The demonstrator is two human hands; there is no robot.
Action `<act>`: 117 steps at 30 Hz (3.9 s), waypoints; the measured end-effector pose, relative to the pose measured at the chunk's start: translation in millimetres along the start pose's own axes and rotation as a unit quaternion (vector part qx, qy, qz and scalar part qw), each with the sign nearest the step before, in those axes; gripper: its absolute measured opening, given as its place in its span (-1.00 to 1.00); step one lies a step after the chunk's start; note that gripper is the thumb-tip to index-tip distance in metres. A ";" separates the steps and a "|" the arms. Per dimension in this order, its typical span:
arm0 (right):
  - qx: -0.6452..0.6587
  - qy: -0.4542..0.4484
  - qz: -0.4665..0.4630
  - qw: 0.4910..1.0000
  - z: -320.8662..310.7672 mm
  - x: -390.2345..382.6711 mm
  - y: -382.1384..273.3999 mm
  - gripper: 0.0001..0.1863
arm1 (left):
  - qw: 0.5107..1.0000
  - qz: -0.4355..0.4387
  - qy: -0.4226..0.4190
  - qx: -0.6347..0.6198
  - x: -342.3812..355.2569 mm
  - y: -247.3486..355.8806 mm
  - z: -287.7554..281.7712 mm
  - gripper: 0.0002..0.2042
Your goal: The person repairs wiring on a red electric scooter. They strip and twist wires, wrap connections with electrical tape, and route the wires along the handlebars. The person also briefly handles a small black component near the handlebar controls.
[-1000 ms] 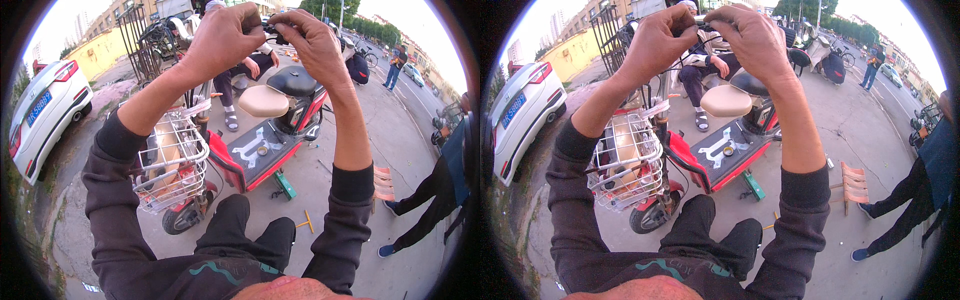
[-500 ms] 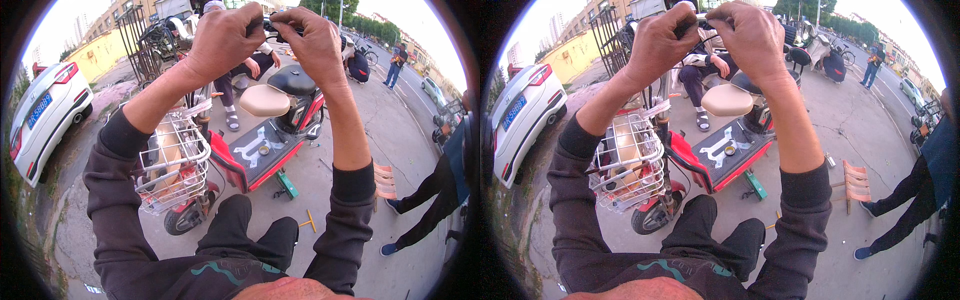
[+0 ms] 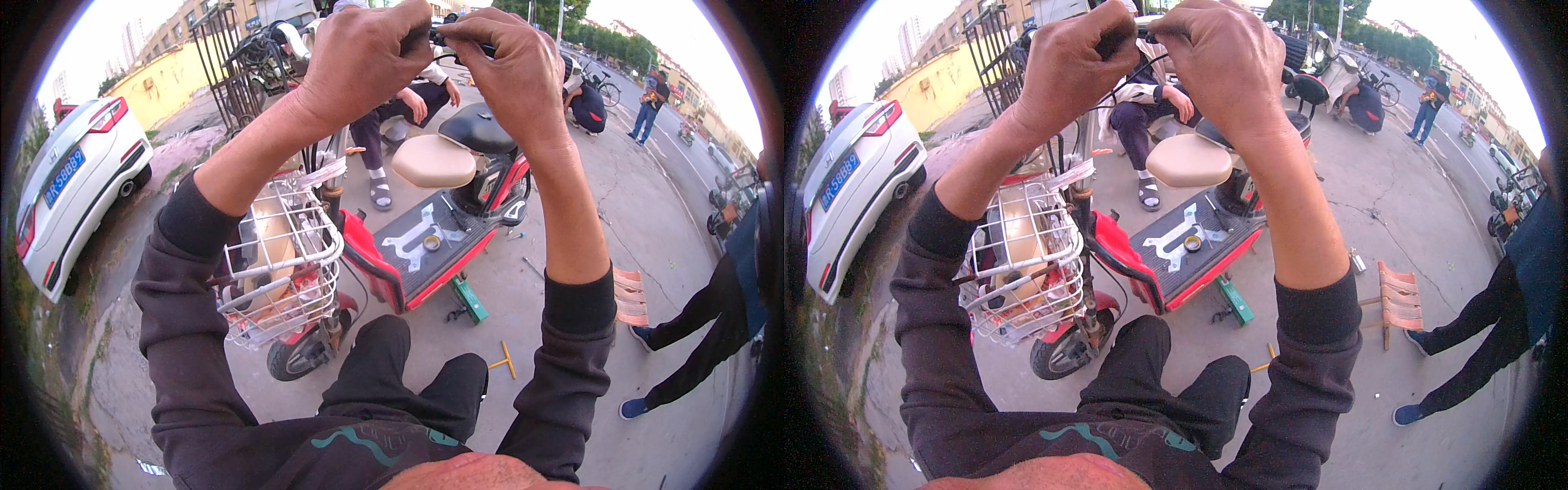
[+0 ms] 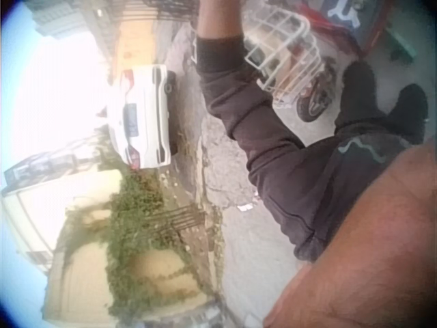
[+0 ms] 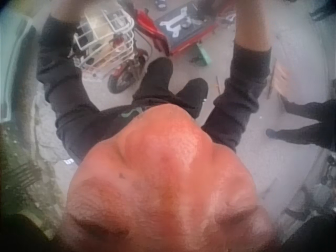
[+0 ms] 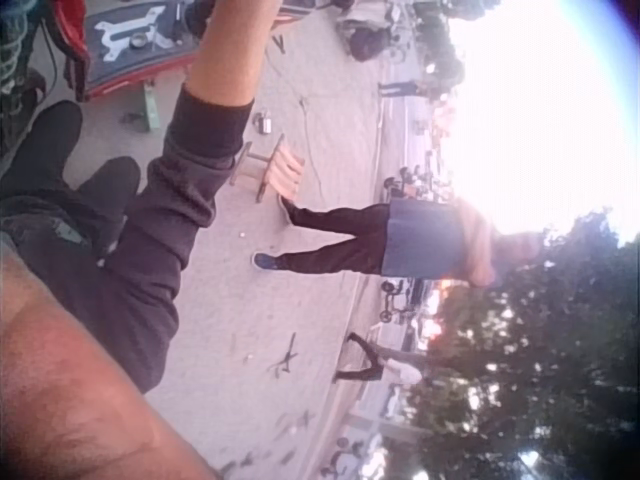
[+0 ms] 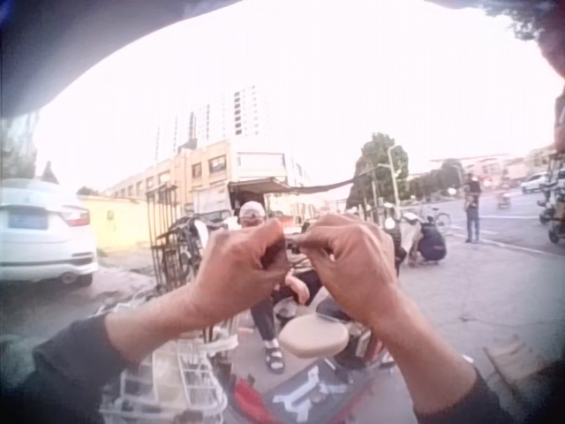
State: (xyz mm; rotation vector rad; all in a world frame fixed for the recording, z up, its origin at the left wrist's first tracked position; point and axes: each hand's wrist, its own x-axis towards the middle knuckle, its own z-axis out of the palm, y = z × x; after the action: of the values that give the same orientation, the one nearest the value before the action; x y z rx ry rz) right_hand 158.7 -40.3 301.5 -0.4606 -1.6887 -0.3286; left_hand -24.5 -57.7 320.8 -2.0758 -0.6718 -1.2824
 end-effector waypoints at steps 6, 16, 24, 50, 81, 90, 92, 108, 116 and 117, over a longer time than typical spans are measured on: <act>-0.017 -0.014 -0.005 1.000 -1.2 -0.6 4.5 -0.89 | 0.999 -0.020 -0.004 -0.027 3.5 7.9 -1.6 -0.86; -0.007 -0.061 -0.043 0.997 0.1 -2.2 23.3 -0.81 | 0.998 -0.029 -0.050 -0.013 2.0 4.6 -3.8 -0.83; -0.020 -0.062 -0.071 0.995 1.6 -6.9 32.2 -0.80 | 0.998 0.005 -0.045 0.033 -3.1 2.0 1.8 -0.91; -0.176 -0.040 -0.022 0.983 1.1 -3.6 10.0 -0.54 | 0.992 0.046 -0.092 0.077 -14.7 -14.7 -1.9 -0.86; -0.378 -0.155 -0.184 0.894 -25.6 14.4 74.9 -0.62 | 0.979 -0.074 -0.191 0.021 11.0 -13.3 -19.5 -0.73; -0.462 -0.150 -0.084 0.870 -10.8 1.8 34.7 -0.47 | 0.973 -0.001 -0.229 -0.001 14.3 -38.8 -29.6 -0.73; -0.457 -0.153 -0.080 0.873 -10.9 7.6 39.4 -0.43 | 0.971 0.029 -0.235 0.016 16.1 -38.2 -30.5 -0.73; -0.439 -0.158 -0.064 0.882 -11.5 10.6 61.2 -0.32 | 0.968 0.009 -0.247 -0.036 19.5 -57.8 -26.2 -0.81; -0.470 -0.140 -0.025 0.871 -14.9 -4.3 27.8 -0.37 | 0.938 -0.056 -0.318 -0.127 32.3 -68.5 -40.8 -0.79; -0.482 -0.141 -0.034 0.864 -14.2 -5.5 15.0 -0.37 | 0.938 -0.065 -0.316 -0.125 30.8 -77.3 -40.0 -0.79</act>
State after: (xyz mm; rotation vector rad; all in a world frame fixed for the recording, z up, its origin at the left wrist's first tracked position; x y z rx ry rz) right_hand 178.9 -34.3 297.9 -1.2299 -1.7280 -1.2309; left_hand -89.3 -29.6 380.3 -2.7268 -0.9697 -0.7714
